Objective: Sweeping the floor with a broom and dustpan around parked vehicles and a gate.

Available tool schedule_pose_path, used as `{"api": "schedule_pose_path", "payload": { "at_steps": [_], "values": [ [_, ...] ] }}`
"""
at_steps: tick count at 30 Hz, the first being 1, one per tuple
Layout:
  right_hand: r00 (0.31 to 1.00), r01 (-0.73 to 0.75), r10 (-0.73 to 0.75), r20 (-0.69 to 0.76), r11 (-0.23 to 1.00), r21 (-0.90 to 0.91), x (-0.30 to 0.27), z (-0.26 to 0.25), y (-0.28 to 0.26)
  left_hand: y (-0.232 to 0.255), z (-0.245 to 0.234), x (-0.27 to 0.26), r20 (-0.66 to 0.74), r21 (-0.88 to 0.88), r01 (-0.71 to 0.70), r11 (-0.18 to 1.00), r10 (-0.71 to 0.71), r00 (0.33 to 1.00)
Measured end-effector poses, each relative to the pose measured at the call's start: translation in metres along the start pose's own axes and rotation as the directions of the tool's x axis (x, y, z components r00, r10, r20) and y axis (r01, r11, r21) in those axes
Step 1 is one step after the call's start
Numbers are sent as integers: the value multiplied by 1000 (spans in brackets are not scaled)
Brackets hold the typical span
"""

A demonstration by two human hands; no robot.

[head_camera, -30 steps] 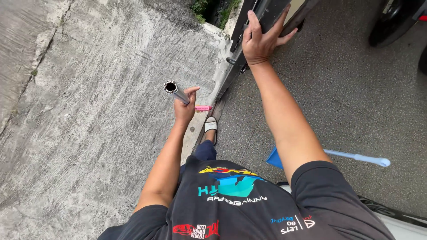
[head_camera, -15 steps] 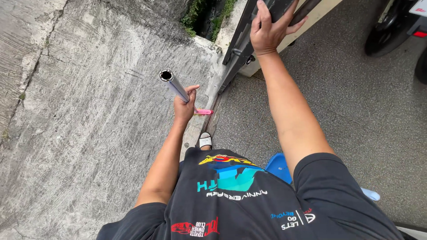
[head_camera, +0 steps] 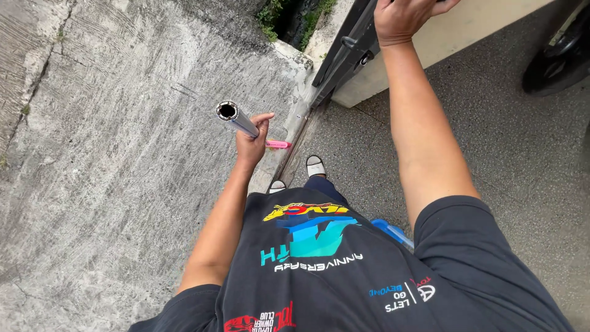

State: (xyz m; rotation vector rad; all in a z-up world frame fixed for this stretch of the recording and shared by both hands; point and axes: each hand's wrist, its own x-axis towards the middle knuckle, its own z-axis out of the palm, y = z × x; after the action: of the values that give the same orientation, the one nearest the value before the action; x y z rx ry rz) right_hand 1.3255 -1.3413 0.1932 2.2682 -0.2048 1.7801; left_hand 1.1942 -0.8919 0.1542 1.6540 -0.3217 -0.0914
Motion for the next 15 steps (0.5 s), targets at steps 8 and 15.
{"api": "schedule_pose_path", "payload": {
  "at_steps": [8,15],
  "values": [
    [999,-44,43,6,995,93,34,-11,-4,-11,33,-7,-132,184,13,983,11,991],
    [978,-161,99,186,922,353,58,-91,-35,0,77,-50,-204,205,-21,979,64,977]
  ]
}}
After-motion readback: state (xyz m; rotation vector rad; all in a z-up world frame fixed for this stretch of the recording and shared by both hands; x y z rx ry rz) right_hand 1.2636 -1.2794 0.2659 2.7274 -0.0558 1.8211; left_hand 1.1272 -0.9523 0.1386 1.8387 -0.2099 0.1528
